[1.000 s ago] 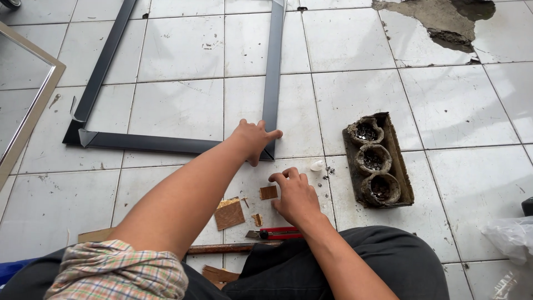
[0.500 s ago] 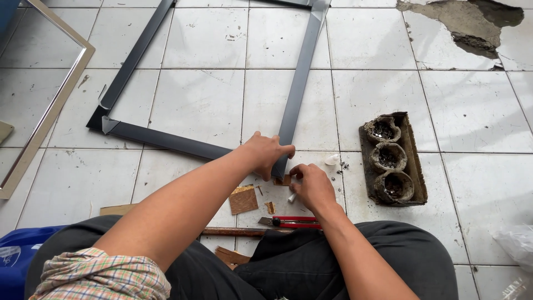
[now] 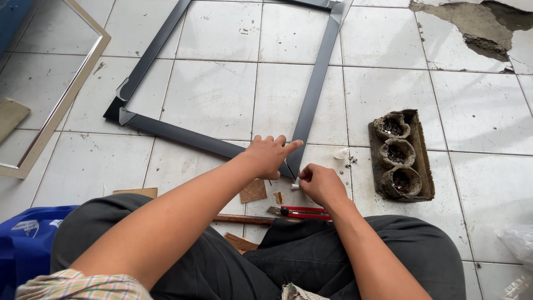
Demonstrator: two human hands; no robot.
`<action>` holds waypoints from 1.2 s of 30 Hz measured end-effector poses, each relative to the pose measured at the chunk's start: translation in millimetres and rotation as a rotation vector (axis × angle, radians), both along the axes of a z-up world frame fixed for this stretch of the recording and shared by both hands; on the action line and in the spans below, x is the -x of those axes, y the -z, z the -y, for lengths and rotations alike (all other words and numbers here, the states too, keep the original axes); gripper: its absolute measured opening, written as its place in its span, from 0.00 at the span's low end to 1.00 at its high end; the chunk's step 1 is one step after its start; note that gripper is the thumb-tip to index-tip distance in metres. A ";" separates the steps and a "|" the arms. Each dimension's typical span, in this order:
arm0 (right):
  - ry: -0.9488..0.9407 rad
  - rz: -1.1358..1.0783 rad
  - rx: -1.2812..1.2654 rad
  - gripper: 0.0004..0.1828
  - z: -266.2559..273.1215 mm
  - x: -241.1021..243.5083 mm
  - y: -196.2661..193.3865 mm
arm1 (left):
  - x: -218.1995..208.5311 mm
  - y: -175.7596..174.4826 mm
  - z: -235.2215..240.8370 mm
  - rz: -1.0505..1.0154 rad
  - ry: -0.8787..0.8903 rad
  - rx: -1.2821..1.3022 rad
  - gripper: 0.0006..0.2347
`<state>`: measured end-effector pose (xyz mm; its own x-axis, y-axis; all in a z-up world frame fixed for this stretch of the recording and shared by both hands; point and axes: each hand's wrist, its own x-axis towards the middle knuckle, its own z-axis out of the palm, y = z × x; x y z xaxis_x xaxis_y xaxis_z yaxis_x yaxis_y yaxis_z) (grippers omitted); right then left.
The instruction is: Assembling a picture frame by applying glue to the mitered corners and securing them with tape.
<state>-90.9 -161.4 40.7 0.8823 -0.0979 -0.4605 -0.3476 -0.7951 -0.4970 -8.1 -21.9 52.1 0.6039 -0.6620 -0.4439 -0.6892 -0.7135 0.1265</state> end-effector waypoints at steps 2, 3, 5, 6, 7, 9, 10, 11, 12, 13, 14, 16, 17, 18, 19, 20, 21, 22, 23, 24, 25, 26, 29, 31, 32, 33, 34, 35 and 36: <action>-0.036 -0.029 0.038 0.10 -2.9 3.4 -6.5 | 2.5 -2.5 -10.6 0.008 -0.026 0.004 0.30; -0.065 -0.055 0.075 0.10 -4.6 5.1 -9.9 | 3.7 -4.0 -16.0 0.017 -0.046 0.006 0.27; -0.056 -0.054 0.077 0.10 -2.9 5.0 -10.1 | 15.6 -23.5 -26.1 0.010 -0.079 -0.011 0.25; -0.047 -0.060 0.076 0.11 -2.6 6.6 -9.8 | 23.0 -32.6 -31.6 -0.005 -0.112 -0.032 0.24; -0.049 -0.066 0.076 0.11 -4.3 8.4 -11.4 | 33.1 -42.8 -34.7 -0.011 -0.114 -0.032 0.24; -0.037 -0.021 0.092 0.10 -6.0 8.6 -15.6 | 49.1 -64.3 -39.3 -0.081 -0.211 0.006 0.22; -0.034 -0.023 0.094 0.10 -8.3 9.9 -18.4 | 55.6 -69.3 -39.8 -0.083 -0.208 0.008 0.22; -0.021 -0.033 0.076 0.11 -10.6 11.1 -21.0 | 61.9 -74.2 -40.3 -0.140 -0.292 0.075 0.22; -0.005 -0.039 0.060 0.12 -12.2 10.8 -23.9 | 66.8 -79.3 -40.3 -0.193 -0.374 0.144 0.21; 0.000 -0.037 0.064 0.12 -11.7 10.6 -21.0 | 66.1 -66.4 -41.1 -0.192 -0.369 0.148 0.21; 0.008 -0.031 0.067 0.12 -11.0 11.5 -18.0 | 66.4 -53.3 -41.7 -0.189 -0.424 0.204 0.21; 0.020 -0.026 0.072 0.12 -10.3 11.9 -11.2 | 65.3 -36.2 -40.0 -0.187 -0.476 0.260 0.20; 0.036 -0.027 0.056 0.12 -10.2 11.3 -7.5 | 63.9 -32.2 -37.7 -0.173 -0.432 0.245 0.20; 0.051 -0.023 0.040 0.12 -9.8 9.7 -3.9 | 61.7 -28.3 -35.2 -0.156 -0.389 0.231 0.20; 0.055 -0.021 0.042 0.12 -9.7 9.7 -4.4 | 56.5 -16.5 -31.2 -0.154 -0.385 0.233 0.20; 0.061 -0.021 0.031 0.12 -10.6 10.0 -4.7 | 52.2 -4.9 -28.1 -0.115 -0.357 0.225 0.20; 0.068 -0.022 0.020 0.12 -11.4 10.2 -5.0 | 48.0 6.8 -24.9 -0.077 -0.328 0.217 0.20; 0.067 -0.023 0.020 0.12 -10.7 9.5 -1.5 | 47.3 9.5 -24.1 -0.078 -0.329 0.217 0.20; 0.086 -0.007 -0.025 0.11 -9.9 8.7 2.1 | 46.7 12.3 -23.3 -0.078 -0.303 0.190 0.21; 0.105 0.008 -0.070 0.10 -8.7 7.6 5.6 | 45.7 15.1 -22.0 -0.078 -0.277 0.164 0.21; 0.105 0.008 -0.069 0.10 -6.1 5.5 12.2 | 43.1 20.3 -21.1 -0.078 -0.277 0.165 0.21; 0.132 0.008 -0.132 0.10 -5.4 4.9 19.6 | 42.6 25.7 -22.3 -0.081 -0.286 0.141 0.22; 0.179 -0.003 -0.240 0.10 -5.5 3.0 23.9 | 39.4 33.7 -27.6 -0.069 -0.299 0.121 0.22; 0.200 -0.028 -0.284 0.10 -6.5 7.2 22.0 | 44.8 30.8 -29.1 -0.069 -0.305 0.125 0.21; 0.216 -0.025 -0.322 0.10 -6.8 6.3 19.9 | 45.8 24.1 -28.4 -0.077 -0.289 0.145 0.20; 0.232 -0.021 -0.361 0.11 -7.1 5.3 17.6 | 46.7 17.1 -27.8 -0.086 -0.272 0.166 0.18; 0.230 -0.018 -0.362 0.11 -7.2 3.9 20.7 | 47.6 11.6 -26.1 -0.081 -0.273 0.166 0.18; 0.235 -0.005 -0.375 0.11 -7.4 2.6 23.9 | 48.6 6.1 -24.5 -0.111 -0.211 0.154 0.12; 0.241 0.003 -0.388 0.10 -7.1 2.8 27.1 | 51.0 0.9 -22.6 -0.145 -0.149 0.141 0.07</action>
